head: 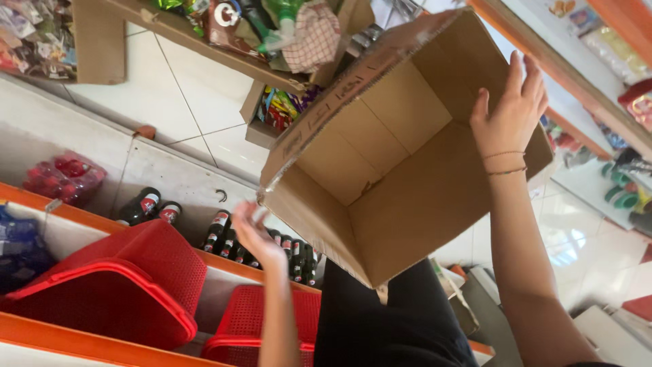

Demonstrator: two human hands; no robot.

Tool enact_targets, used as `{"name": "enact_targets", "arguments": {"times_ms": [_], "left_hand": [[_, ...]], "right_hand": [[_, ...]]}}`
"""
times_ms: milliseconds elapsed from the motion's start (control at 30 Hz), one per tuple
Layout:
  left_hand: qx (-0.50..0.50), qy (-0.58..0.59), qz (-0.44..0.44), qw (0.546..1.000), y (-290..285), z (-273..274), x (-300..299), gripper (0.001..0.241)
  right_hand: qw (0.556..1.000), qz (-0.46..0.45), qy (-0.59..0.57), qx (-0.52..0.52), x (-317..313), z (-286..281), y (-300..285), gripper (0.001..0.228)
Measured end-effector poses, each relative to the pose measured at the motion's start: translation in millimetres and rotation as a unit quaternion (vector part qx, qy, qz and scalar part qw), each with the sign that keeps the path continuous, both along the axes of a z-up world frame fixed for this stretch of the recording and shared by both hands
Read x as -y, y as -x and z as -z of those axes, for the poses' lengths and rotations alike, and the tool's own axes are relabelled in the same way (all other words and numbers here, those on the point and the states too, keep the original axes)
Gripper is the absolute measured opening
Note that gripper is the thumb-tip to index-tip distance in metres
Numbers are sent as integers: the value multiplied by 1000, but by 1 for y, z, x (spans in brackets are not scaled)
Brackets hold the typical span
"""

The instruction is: The person scans various snack packages with a handheld scanner and places them onto grocery store shelves, then moves a red plastic crate and a cardboard box to organize more items.

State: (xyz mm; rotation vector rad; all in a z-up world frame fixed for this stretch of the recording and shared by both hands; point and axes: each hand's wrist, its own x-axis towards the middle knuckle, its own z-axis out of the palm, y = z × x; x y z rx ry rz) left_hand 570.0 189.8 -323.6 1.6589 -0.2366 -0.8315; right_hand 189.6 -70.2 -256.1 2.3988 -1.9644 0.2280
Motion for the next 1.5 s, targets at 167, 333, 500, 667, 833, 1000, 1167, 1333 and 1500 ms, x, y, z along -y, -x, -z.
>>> {"name": "enact_targets", "arguments": {"times_ms": [167, 333, 500, 667, 833, 1000, 1167, 1333, 1500], "left_hand": [[134, -100, 225, 960, 76, -37, -56, 72], [216, -200, 317, 901, 96, -42, -42, 79], [299, -186, 321, 879, 101, -60, -53, 68], [339, -178, 360, 851, 135, -101, -51, 73], [353, -143, 403, 832, 193, -131, -37, 70], [351, -215, 513, 753, 267, -125, -16, 68], [366, -56, 590, 717, 347, -93, -1, 71], [375, -57, 662, 647, 429, -40, 22, 61], [371, -50, 722, 582, 502, -5, 50, 66]], "right_hand": [[994, 75, -43, 66, -19, 31, 40, 47], [990, 79, 1, 112, -7, 42, 56, 28], [987, 79, 36, 132, -40, 5, 88, 35], [979, 85, 64, 174, -112, -43, 157, 31], [974, 159, 75, 145, -197, -63, 243, 30], [943, 280, 24, 177, -287, -52, 339, 34], [923, 362, 39, 126, -365, -17, 422, 32], [909, 407, 32, 84, -424, 26, 487, 28], [861, 500, 5, 93, -457, 65, 525, 28]]}}
